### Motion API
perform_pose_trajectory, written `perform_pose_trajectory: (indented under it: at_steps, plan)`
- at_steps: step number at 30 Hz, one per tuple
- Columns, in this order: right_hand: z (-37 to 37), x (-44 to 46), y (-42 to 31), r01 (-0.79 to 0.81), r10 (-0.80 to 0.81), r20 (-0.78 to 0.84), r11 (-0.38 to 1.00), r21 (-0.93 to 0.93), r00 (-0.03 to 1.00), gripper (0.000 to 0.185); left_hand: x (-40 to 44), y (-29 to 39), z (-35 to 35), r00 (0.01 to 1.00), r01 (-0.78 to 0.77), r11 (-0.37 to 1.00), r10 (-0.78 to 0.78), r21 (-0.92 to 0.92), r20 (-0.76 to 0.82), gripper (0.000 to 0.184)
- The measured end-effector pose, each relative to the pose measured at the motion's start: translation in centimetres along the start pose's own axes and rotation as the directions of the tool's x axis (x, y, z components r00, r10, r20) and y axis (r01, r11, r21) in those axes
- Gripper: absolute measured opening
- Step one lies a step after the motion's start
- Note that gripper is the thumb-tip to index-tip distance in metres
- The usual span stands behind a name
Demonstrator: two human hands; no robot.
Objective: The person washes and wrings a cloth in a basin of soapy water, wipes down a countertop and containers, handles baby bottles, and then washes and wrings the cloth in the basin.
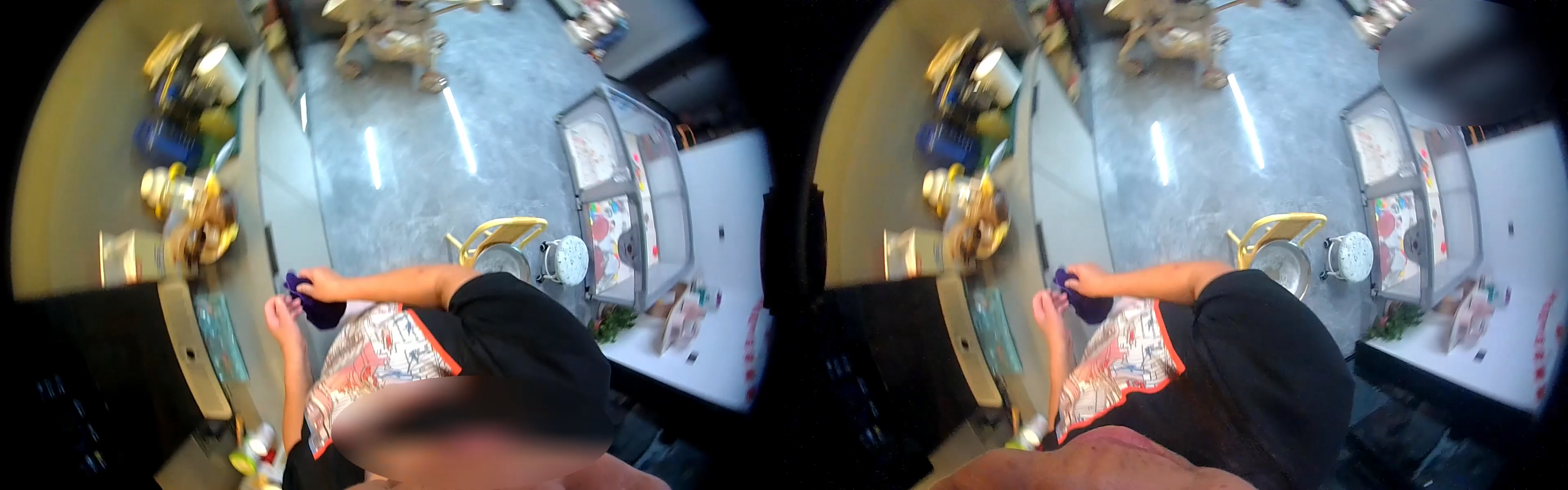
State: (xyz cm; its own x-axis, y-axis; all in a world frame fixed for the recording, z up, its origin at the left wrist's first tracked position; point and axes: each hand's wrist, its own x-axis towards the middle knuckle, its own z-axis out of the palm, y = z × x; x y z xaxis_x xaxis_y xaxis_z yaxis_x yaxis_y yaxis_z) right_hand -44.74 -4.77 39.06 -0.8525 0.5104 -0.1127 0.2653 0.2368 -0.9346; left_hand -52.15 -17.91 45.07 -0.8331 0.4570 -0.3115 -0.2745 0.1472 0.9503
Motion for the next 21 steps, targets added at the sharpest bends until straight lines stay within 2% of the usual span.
perform_pose_trajectory:
  at_steps: [1, 2, 3, 5, 6, 8, 9, 10, 12, 13, 15, 16, 18, 19, 20, 21]
  plan:
    - [-2.9, -1.3, 0.3, -0.053, 0.052, -0.042, 0.998, -0.024, 0.998, 0.032, -0.2, -0.1, 2.2, 0.998, -0.05, 0.997, 0.048, 0.051, 0.043, 0.018]
    - [-5.6, -2.6, 1.1, -0.054, 0.058, -0.064, 0.996, 0.069, 0.996, 0.032, -0.7, -0.4, 3.6, 0.994, -0.09, 0.99, 0.082, 0.11, 0.074, 0.017]
    - [-8.0, -3.7, 1.8, -0.113, 0.131, -0.071, 0.97, 0.216, 0.989, 0.031, -1.0, -0.7, 4.7, 0.988, -0.127, 0.977, 0.11, 0.171, 0.104, 0.016]
    - [-11.7, -5.5, 3.5, -0.184, 0.227, -0.026, 0.843, 0.506, 0.973, 0.029, -1.5, -1.1, 7.9, 0.95, -0.068, 0.967, -0.013, 0.246, 0.313, 0.02]
    - [-13.6, -6.6, 4.8, -0.153, 0.207, -0.083, 0.893, 0.423, 0.975, 0.032, -2.4, -1.2, 10.6, 0.915, -0.058, 0.953, -0.068, 0.297, 0.397, 0.023]
    - [-15.4, -9.1, 7.0, -0.112, 0.222, -0.169, 0.861, 0.496, 0.96, 0.044, -3.9, -3.0, 15.3, 0.858, -0.125, 0.938, -0.062, 0.325, 0.51, 0.027]
    - [-16.3, -10.9, 7.7, -0.122, 0.232, -0.145, 0.839, 0.53, 0.962, 0.045, -4.4, -4.4, 17.5, 0.828, -0.154, 0.931, -0.062, 0.332, 0.557, 0.03]
    - [-17.0, -12.5, 7.4, -0.138, 0.242, -0.115, 0.814, 0.564, 0.963, 0.046, -3.9, -6.0, 18.8, 0.811, -0.182, 0.935, -0.033, 0.305, 0.584, 0.031]
    - [-18.8, -16.4, 8.3, -0.095, 0.255, -0.239, 0.844, 0.528, 0.937, 0.047, -6.4, -5.4, 22.9, 0.808, -0.148, 0.926, -0.089, 0.347, 0.582, 0.027]
    - [-19.5, -18.1, 8.9, -0.101, 0.316, -0.26, 0.789, 0.605, 0.912, 0.046, -6.5, -6.4, 24.3, 0.796, -0.193, 0.904, -0.083, 0.381, 0.6, 0.021]
    - [-21.2, -21.7, 10.2, -0.101, 0.39, -0.233, 0.669, 0.737, 0.891, 0.047, -7.9, -7.1, 26.7, 0.68, -0.281, 0.884, -0.092, 0.374, 0.727, 0.016]
    - [-20.5, -22.3, 12.6, -0.027, 0.474, -0.383, 0.656, 0.754, 0.793, 0.047, -8.0, -8.3, 27.5, 0.608, -0.327, 0.878, -0.088, 0.35, 0.789, 0.016]
    - [-22.1, -26.0, 12.3, 0.023, 0.539, -0.49, 0.657, 0.754, 0.685, 0.038, -9.1, -9.3, 29.4, 0.493, -0.311, 0.887, -0.157, 0.341, 0.856, 0.017]
    - [-22.7, -27.7, 12.3, -0.004, 0.621, -0.461, 0.599, 0.801, 0.634, 0.036, -10.0, -8.8, 30.5, 0.414, -0.267, 0.905, -0.203, 0.331, 0.887, 0.017]
    - [-22.3, -28.7, 13.1, 0.208, 0.584, -0.55, 0.55, 0.809, 0.596, 0.037, -10.3, -9.0, 31.6, 0.379, -0.308, 0.876, -0.245, 0.372, 0.892, 0.018]
    - [-21.9, -29.5, 14.5, 0.201, 0.605, -0.604, 0.6, 0.774, 0.519, 0.037, -10.7, -9.0, 32.7, 0.315, -0.315, 0.878, -0.261, 0.36, 0.913, 0.018]
